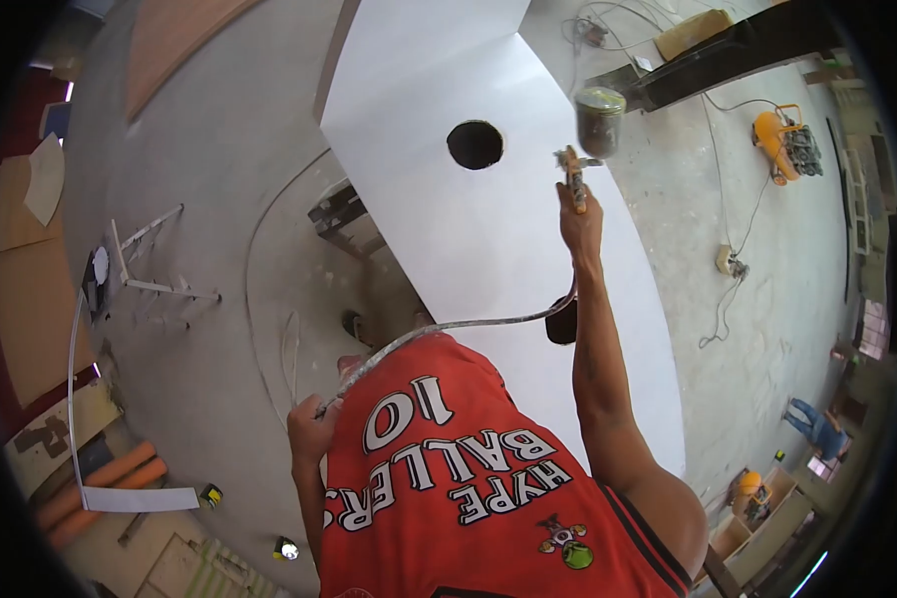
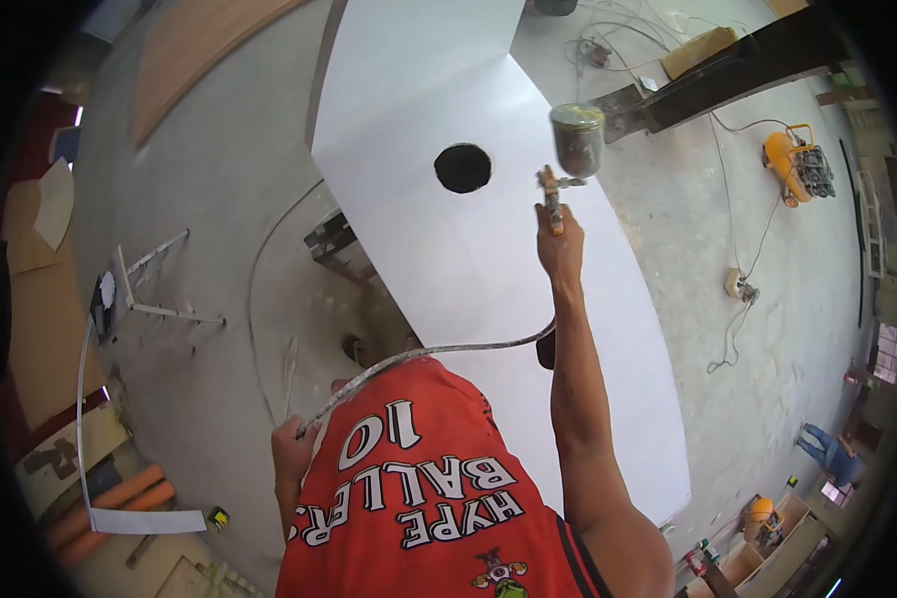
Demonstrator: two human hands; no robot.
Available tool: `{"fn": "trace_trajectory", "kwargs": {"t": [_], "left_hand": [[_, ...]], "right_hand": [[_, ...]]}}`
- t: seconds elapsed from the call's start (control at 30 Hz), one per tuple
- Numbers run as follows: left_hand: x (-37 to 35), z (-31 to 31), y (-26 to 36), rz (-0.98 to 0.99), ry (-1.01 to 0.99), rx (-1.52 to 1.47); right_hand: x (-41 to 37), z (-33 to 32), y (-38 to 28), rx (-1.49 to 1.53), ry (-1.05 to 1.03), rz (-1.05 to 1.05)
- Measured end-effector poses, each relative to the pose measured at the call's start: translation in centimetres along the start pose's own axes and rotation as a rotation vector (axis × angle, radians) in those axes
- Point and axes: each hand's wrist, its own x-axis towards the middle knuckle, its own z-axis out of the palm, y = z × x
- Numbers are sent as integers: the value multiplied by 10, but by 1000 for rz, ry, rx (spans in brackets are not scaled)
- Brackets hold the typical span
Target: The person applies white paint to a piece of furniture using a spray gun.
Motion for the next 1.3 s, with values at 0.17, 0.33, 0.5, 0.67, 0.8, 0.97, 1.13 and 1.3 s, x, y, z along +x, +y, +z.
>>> {"fn": "trace_trajectory", "kwargs": {"t": [0.17,0.33,0.5,0.67,0.8,0.97,1.13,1.3], "left_hand": [[-14,-18,-40,-87,104,-4],[-32,-41,-57,-227,271,-3],[-43,-40,-72,-232,305,-17],[-35,-33,-74,-173,275,-52],[-18,-25,-44,-49,178,20],[1,-5,-5,68,83,-9],[7,8,11,117,32,-37],[-1,-3,-9,42,94,-48]], "right_hand": [[-55,28,-47,194,-453,243],[-79,45,-73,242,-798,324],[-81,50,-66,304,-877,303],[-76,34,-63,247,-466,368],[-44,3,-34,218,-203,381],[5,-31,6,14,54,119],[15,-32,14,-79,167,36],[-17,-17,-1,92,-172,194]]}}
